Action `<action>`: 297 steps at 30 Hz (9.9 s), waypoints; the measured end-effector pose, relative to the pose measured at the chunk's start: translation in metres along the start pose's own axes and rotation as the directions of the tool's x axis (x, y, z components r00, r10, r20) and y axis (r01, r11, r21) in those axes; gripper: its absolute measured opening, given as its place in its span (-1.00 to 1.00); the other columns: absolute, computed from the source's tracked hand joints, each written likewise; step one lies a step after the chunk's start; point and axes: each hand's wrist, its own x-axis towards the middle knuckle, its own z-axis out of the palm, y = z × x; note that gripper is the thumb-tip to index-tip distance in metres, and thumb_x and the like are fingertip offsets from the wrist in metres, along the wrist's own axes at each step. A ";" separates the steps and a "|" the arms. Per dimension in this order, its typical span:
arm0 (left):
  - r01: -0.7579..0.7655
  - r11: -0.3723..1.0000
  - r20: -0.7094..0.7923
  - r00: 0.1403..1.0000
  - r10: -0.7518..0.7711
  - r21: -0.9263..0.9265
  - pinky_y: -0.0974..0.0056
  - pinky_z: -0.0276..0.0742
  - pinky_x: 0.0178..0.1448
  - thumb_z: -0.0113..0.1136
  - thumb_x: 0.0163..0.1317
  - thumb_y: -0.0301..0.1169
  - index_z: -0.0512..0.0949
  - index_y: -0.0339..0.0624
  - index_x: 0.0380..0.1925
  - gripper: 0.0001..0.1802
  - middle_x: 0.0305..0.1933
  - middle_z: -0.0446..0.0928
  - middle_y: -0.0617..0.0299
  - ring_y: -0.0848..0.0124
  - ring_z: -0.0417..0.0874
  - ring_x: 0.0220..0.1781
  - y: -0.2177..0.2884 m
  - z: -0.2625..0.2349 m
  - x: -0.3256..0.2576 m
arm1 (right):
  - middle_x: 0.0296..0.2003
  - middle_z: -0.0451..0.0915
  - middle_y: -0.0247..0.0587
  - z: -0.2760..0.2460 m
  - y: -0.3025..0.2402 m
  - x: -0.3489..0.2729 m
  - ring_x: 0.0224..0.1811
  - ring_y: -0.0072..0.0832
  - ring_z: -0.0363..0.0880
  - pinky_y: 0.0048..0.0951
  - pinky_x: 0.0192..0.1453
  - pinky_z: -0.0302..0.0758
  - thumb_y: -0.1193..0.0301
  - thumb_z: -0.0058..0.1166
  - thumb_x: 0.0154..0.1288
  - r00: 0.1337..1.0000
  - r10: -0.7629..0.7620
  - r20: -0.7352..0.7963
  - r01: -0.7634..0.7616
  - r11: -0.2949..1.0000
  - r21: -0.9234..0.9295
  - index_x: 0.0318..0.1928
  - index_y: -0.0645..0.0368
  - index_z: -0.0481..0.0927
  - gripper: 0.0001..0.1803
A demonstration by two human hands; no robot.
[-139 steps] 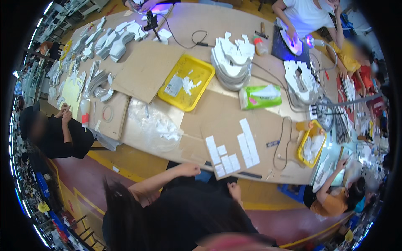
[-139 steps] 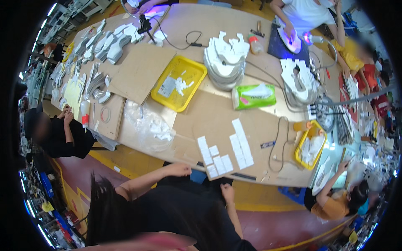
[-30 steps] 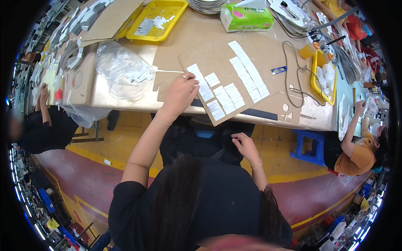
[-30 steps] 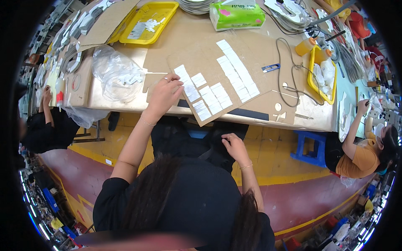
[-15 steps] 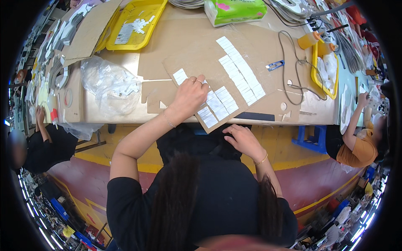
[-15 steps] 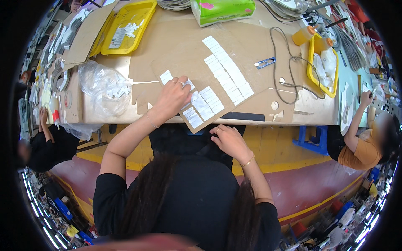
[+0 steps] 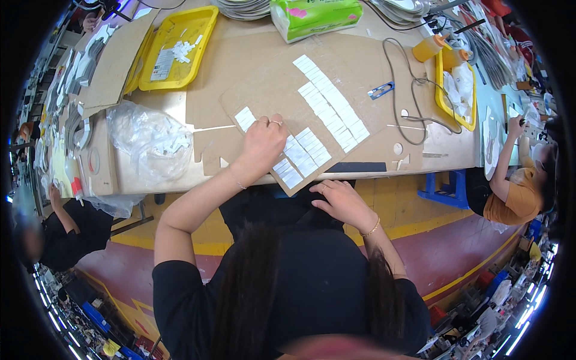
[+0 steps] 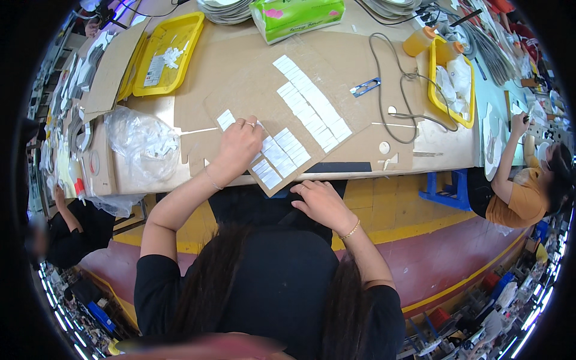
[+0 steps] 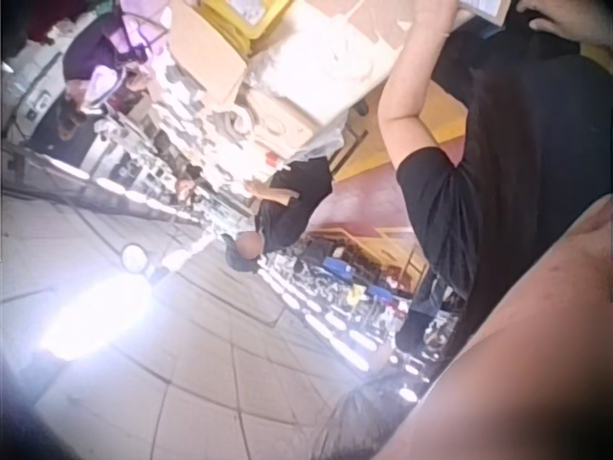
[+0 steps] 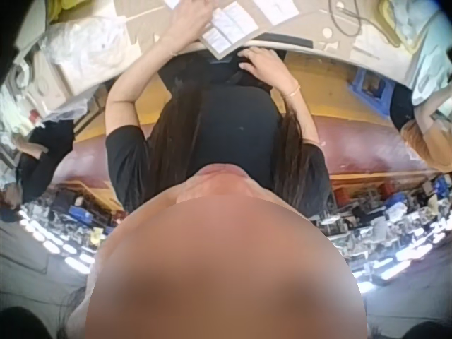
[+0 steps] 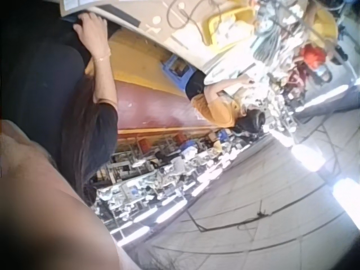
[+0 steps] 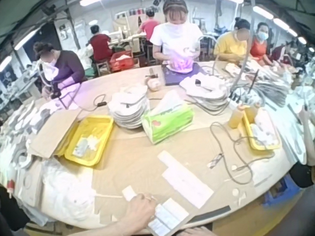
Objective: The person sits at a factory table and repeatedly picks small white mask components, folds them, and places them in a yellow tray. They briefly apply glue from a small bottle to a component before continuing the folding and placement cycle.
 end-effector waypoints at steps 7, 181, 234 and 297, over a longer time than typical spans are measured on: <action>0.338 0.756 0.134 0.938 -0.320 -0.561 0.24 0.58 -0.15 0.15 0.12 -0.53 0.53 -0.28 -0.40 -0.95 -0.22 0.55 0.10 0.31 0.65 -0.23 -0.040 -0.023 0.015 | -0.14 0.65 -0.12 -0.004 -0.001 0.002 -0.02 -0.19 0.57 -0.24 0.10 0.44 0.27 0.16 0.28 0.999 0.035 0.038 -0.035 0.999 0.009 -0.05 0.16 0.61 -0.69; 0.338 0.204 0.327 0.941 -0.084 -0.919 0.43 0.38 -0.34 0.27 0.26 -0.45 0.63 -0.25 -0.38 -0.90 -0.45 0.57 0.26 0.54 0.54 -0.42 0.024 -0.142 -0.043 | -0.41 0.58 -0.28 -0.062 -0.087 0.028 -0.32 -0.48 0.49 -0.51 -0.16 0.39 0.55 0.26 0.19 0.896 0.054 -0.441 0.255 0.751 0.609 -0.41 0.22 0.56 -0.89; 0.147 0.988 -0.008 0.989 -0.147 0.042 0.20 0.40 -0.03 0.28 -0.05 -0.43 0.59 -0.21 -0.44 -0.86 -0.31 0.53 0.08 0.19 0.59 -0.18 -0.020 -0.002 0.012 | -0.31 0.62 -0.29 -0.051 -0.051 0.042 -0.16 -0.37 0.57 -0.39 0.07 0.28 0.44 0.29 0.15 0.882 -0.014 -0.471 0.096 0.984 0.151 -0.29 0.18 0.63 -0.86; -0.353 0.778 -0.535 0.845 0.027 -0.519 0.19 0.52 -0.12 0.35 -0.06 -0.66 0.61 -0.25 -0.15 -0.62 -0.14 0.53 0.12 0.26 0.61 -0.22 0.025 -0.113 -0.032 | -0.25 0.61 -0.19 -0.057 -0.062 0.047 -0.20 -0.47 0.57 -0.44 -0.06 0.52 0.37 0.16 0.36 0.984 -0.003 -0.180 0.173 -0.257 0.951 -0.21 0.26 0.62 -0.82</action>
